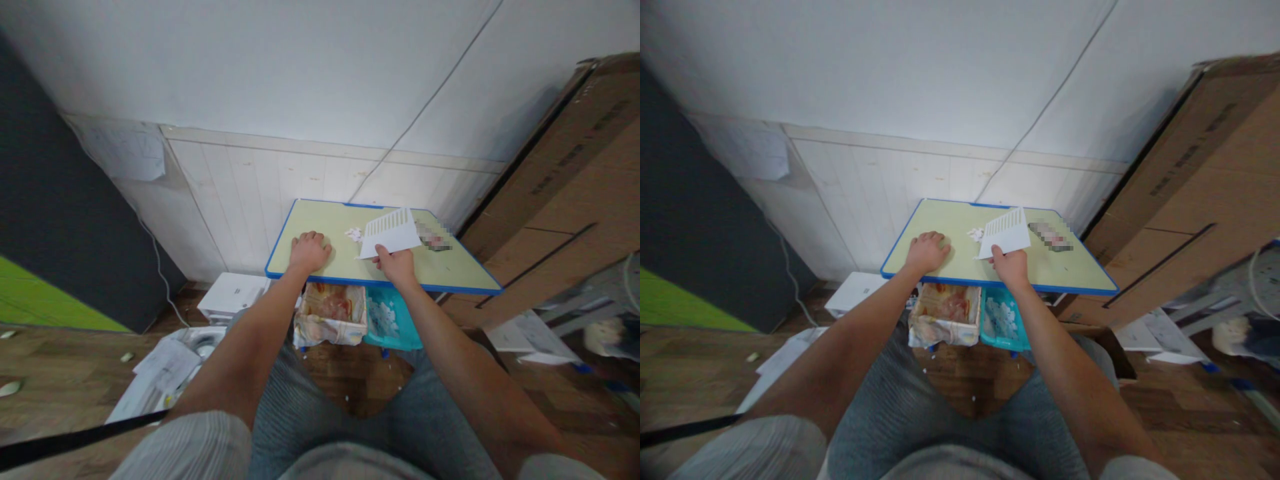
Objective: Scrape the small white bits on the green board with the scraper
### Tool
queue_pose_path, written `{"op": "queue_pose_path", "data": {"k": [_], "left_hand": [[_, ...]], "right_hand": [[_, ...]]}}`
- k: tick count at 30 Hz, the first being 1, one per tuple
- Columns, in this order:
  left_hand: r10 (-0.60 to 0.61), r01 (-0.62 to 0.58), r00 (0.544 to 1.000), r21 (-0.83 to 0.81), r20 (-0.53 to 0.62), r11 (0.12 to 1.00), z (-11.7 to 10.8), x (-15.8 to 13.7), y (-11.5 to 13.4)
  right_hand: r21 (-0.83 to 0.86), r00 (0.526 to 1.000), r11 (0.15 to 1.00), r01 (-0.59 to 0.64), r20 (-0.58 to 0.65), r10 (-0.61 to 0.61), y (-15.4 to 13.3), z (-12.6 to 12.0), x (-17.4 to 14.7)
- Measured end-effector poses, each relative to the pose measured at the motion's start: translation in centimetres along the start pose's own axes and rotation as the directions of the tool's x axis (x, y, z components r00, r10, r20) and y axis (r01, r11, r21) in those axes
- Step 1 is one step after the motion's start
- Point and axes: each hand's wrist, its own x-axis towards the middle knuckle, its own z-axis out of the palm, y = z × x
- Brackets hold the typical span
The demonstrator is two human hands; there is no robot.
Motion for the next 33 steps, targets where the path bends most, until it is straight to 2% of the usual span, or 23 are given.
{"op": "queue_pose_path", "data": {"k": [7, 12, 19, 23, 27, 33], "left_hand": [[-0.005, 0.004, 1.000, 0.011, 0.015, 1.000, -0.2, -0.1, 0.1], [0.001, -0.001, 1.000, -0.003, 0.013, 1.000, -0.1, 0.0, 0.0], [-0.010, 0.011, 1.000, -0.010, 0.012, 1.000, 0.0, 0.1, 0.0], [-0.010, 0.010, 1.000, -0.013, 0.015, 1.000, -0.1, 0.0, 0.1], [-0.007, 0.007, 1.000, -0.009, 0.013, 1.000, 0.0, 0.0, 0.0], [-0.004, 0.004, 1.000, -0.012, 0.002, 1.000, 0.1, 0.0, 0.1]], "right_hand": [[-0.024, 0.999, 0.999, 0.027, 0.027, -0.027, -0.6, -0.4, 0.0], [0.042, 0.998, 0.999, 0.002, 0.055, -0.004, -0.5, -0.3, -0.1], [0.184, 0.989, 0.983, -0.028, 0.151, 0.000, -0.1, -0.5, -2.4], [0.262, 0.991, 0.965, -0.031, 0.135, -0.005, -0.1, -0.4, -2.6], [0.283, 0.993, 0.958, -0.048, 0.120, 0.015, 0.3, -0.6, -2.5], [0.274, 0.978, 0.957, -0.093, 0.205, 0.037, 0.4, -1.2, -3.3]]}}
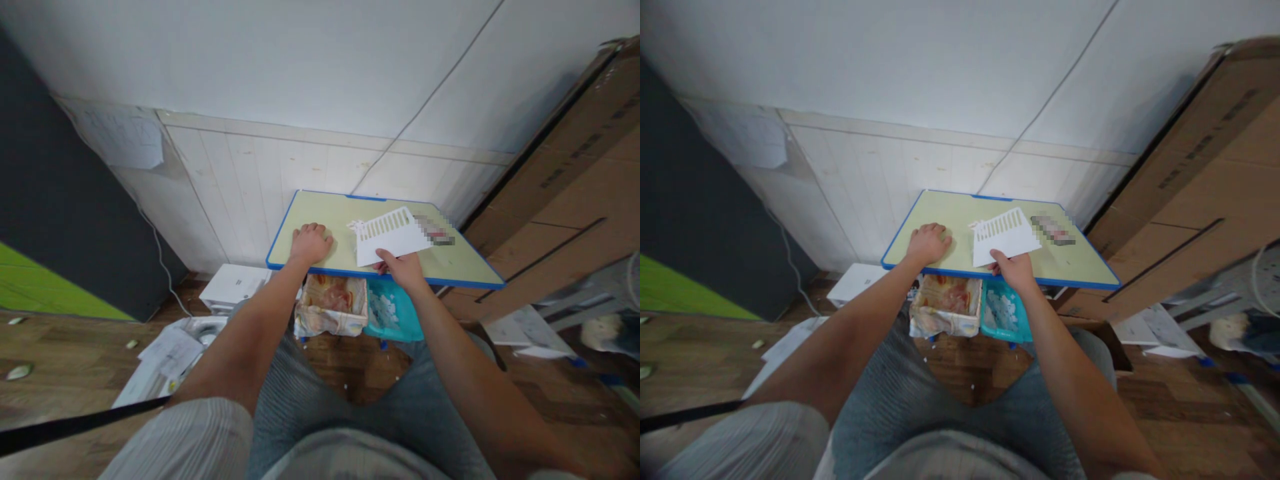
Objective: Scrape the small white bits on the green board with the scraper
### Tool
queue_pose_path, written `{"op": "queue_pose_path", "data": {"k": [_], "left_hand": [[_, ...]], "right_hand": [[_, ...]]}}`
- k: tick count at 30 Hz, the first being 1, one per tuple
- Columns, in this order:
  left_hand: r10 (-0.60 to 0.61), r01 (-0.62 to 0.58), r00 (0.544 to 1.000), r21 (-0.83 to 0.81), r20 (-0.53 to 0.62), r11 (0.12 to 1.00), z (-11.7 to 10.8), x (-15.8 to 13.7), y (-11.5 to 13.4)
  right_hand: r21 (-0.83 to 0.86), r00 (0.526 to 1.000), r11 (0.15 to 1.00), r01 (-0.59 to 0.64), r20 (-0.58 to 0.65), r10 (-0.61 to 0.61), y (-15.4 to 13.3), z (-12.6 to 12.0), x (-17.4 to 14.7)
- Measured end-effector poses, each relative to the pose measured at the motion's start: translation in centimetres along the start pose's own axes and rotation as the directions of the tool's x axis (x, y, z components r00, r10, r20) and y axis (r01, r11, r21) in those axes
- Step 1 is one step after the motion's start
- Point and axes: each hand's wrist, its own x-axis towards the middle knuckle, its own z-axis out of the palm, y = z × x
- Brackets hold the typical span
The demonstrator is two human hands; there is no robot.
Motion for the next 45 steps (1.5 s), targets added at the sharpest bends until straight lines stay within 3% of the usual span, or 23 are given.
{"op": "queue_pose_path", "data": {"k": [17, 29, 38, 45], "left_hand": [[0.004, -0.004, 1.000, 0.012, 0.004, 1.000, 0.1, 0.1, -0.1], [0.002, -0.003, 1.000, 0.026, 0.010, 1.000, 0.0, 0.1, 0.0], [-0.006, 0.005, 1.000, 0.014, 0.020, 1.000, -0.2, -0.1, 0.1], [-0.001, 0.001, 1.000, 0.015, 0.009, 1.000, 0.0, 0.0, 0.0]], "right_hand": [[0.001, 1.000, 1.000, 0.005, 0.003, -0.005, -0.6, 0.7, -0.6], [0.072, 0.993, 0.996, 0.055, 0.105, -0.062, -1.2, 1.7, -1.5], [0.033, 0.980, 0.994, 0.100, -0.178, -0.092, -1.2, 0.5, 3.2], [-0.052, 0.986, 0.997, 0.059, -0.152, -0.066, -0.6, 2.1, 5.3]]}}
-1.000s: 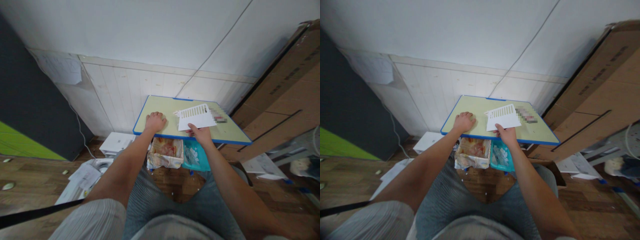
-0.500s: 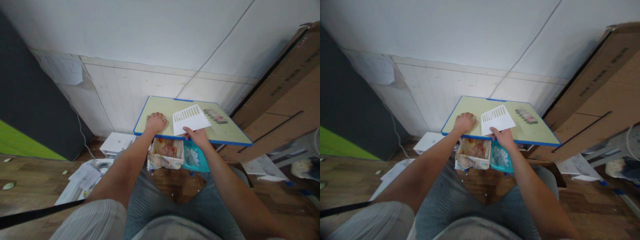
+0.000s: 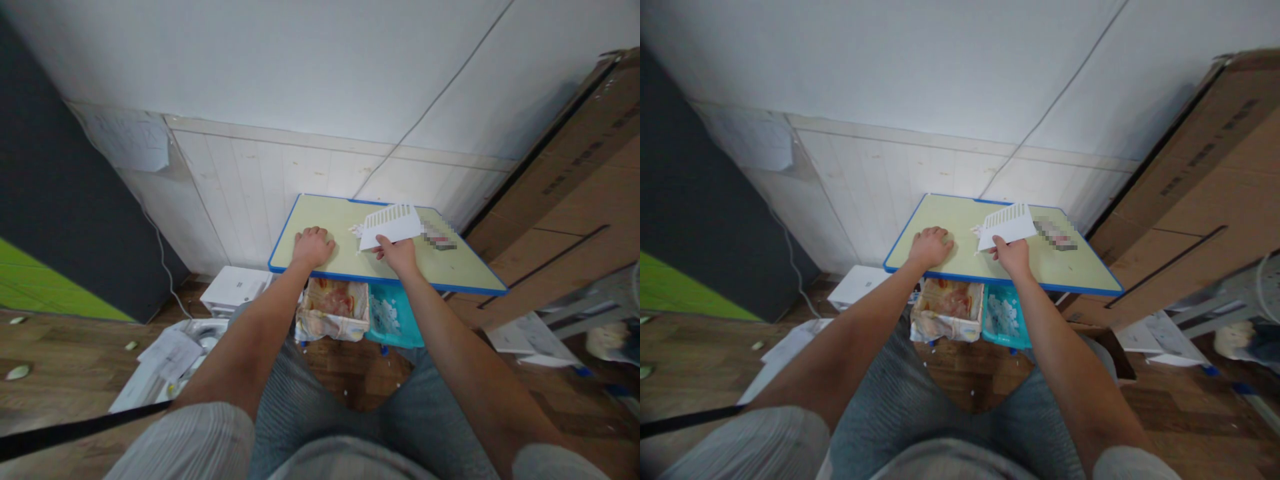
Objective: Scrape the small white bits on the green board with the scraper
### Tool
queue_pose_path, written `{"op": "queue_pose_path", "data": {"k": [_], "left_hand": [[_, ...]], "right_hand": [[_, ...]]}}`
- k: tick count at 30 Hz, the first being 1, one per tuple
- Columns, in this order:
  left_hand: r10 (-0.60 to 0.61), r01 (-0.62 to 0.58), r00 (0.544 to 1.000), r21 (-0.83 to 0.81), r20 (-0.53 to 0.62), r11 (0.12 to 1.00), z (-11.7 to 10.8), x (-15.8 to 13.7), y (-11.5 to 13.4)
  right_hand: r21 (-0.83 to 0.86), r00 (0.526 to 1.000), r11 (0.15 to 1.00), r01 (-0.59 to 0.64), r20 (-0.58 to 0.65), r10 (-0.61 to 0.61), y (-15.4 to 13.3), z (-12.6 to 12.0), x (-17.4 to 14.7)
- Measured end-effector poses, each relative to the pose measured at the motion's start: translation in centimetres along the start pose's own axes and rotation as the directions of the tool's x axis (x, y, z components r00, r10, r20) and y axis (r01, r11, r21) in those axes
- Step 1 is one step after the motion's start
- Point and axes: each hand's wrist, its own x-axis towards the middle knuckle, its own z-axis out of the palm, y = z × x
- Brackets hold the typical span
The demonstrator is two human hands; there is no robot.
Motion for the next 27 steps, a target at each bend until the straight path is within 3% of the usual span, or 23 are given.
{"op": "queue_pose_path", "data": {"k": [4, 12, 23, 27], "left_hand": [[-0.006, 0.006, 1.000, -0.004, 0.000, 1.000, -0.1, 0.0, 0.1], [-0.003, 0.003, 1.000, 0.003, 0.010, 1.000, -0.3, -0.2, 0.1], [0.009, -0.009, 1.000, -0.006, 0.001, 1.000, 0.0, 0.1, 0.0], [0.002, -0.002, 1.000, -0.010, 0.003, 1.000, 0.0, 0.1, -0.1]], "right_hand": [[-0.046, 1.000, 0.999, -0.028, 0.006, 0.029, 0.2, -0.2, 0.1], [-0.086, 0.998, 0.994, -0.066, -0.007, 0.066, 0.3, -2.9, -1.5], [-0.147, 0.987, 0.978, -0.147, 0.050, 0.156, -1.0, -10.8, -3.8], [-0.120, 0.992, 0.985, -0.122, 0.016, 0.124, -1.1, -10.5, -3.7]]}}
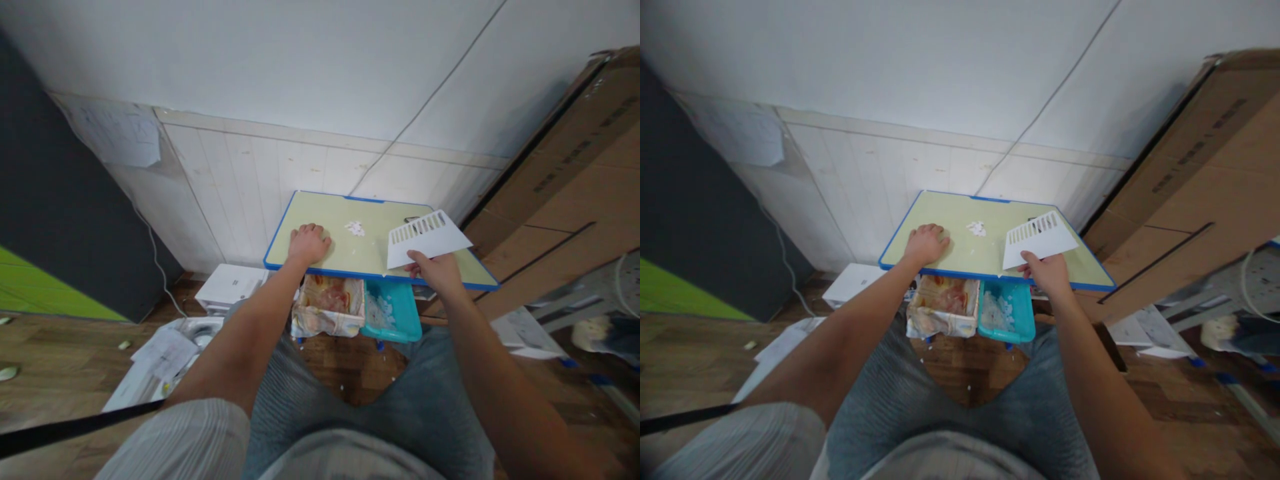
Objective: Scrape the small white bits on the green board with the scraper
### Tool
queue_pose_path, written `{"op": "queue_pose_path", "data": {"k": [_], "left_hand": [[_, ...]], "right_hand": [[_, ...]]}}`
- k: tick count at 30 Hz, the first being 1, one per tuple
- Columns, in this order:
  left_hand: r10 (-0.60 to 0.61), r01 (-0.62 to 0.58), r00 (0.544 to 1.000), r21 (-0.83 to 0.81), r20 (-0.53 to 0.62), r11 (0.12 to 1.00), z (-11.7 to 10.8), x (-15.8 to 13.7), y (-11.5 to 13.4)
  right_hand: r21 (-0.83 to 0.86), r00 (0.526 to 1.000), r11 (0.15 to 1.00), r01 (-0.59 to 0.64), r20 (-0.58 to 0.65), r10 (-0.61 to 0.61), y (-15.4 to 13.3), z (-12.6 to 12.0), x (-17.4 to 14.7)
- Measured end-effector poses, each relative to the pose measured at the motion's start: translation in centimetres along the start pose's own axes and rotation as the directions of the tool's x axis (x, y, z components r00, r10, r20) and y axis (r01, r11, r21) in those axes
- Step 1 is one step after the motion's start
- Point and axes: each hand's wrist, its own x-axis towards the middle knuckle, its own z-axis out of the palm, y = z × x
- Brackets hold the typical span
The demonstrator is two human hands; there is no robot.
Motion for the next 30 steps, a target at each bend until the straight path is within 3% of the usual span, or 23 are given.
{"op": "queue_pose_path", "data": {"k": [4, 11, 19, 27, 30], "left_hand": [[-0.001, 0.001, 1.000, -0.004, -0.003, 1.000, 0.0, 0.0, 0.0], [-0.006, 0.007, 1.000, -0.022, 0.008, 1.000, -0.1, 0.0, 0.1], [-0.006, 0.006, 1.000, -0.008, -0.002, 1.000, -0.2, -0.2, 0.2], [-0.003, 0.003, 1.000, -0.001, 0.000, 1.000, -0.2, -0.2, 0.4], [-0.006, 0.006, 1.000, -0.008, -0.002, 1.000, -0.1, -0.1, 0.3]], "right_hand": [[-0.001, 1.000, 1.000, -0.001, 0.013, 0.001, 0.2, 0.9, -0.1], [-0.029, 1.000, 0.999, 0.023, -0.018, -0.024, 0.0, -0.2, -0.1], [-0.019, 0.998, 0.998, 0.060, -0.003, -0.060, -0.1, 3.0, -0.1], [-0.004, 0.996, 0.998, 0.058, -0.061, -0.058, 1.2, 0.0, -2.1], [0.075, 0.988, 0.992, 0.101, -0.122, -0.091, 0.9, 0.6, -2.1]]}}
